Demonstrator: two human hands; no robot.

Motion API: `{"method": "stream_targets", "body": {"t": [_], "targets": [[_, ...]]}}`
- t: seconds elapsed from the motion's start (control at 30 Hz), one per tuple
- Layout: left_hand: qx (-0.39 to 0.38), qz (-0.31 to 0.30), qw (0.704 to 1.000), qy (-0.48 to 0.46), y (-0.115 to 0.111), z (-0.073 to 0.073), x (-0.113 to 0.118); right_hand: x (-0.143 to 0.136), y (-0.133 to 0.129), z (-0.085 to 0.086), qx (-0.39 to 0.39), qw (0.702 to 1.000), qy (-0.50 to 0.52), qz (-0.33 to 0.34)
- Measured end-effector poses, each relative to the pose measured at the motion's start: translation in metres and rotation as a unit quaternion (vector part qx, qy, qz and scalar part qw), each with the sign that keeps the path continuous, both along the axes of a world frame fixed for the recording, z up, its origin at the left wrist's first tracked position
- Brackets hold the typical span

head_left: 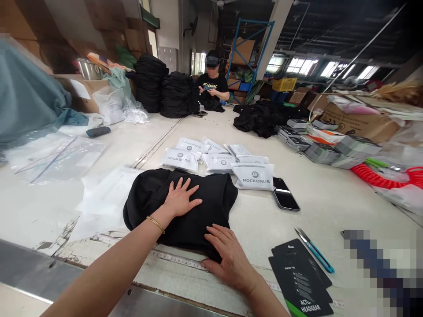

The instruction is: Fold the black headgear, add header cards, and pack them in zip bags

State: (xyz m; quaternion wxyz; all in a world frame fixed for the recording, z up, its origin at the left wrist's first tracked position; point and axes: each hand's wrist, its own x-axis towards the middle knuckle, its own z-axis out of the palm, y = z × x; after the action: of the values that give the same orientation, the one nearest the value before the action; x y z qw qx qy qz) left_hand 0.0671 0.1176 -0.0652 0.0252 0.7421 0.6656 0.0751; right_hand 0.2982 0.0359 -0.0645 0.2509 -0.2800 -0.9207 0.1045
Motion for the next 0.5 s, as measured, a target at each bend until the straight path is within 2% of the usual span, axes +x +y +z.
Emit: {"method": "stream_targets", "body": {"t": [0.1, 0.23, 0.37, 0.5], "targets": [[-0.015, 0.003, 1.0, -0.003, 0.003, -0.002, -0.002, 0.003, 0.004, -0.004, 0.024, 0.998, 0.053, -0.004], [-0.029, 0.032, 0.999, -0.008, 0.013, 0.0, -0.001, 0.011, 0.007, -0.007, 0.06, 0.986, 0.151, -0.046], [-0.038, 0.042, 0.998, -0.015, 0.023, 0.001, -0.001, 0.013, 0.008, -0.009, 0.022, 0.99, 0.128, -0.045], [-0.037, 0.029, 0.999, -0.023, 0.021, 0.003, -0.003, 0.007, 0.01, -0.015, 0.024, 0.996, 0.076, -0.027]]}}
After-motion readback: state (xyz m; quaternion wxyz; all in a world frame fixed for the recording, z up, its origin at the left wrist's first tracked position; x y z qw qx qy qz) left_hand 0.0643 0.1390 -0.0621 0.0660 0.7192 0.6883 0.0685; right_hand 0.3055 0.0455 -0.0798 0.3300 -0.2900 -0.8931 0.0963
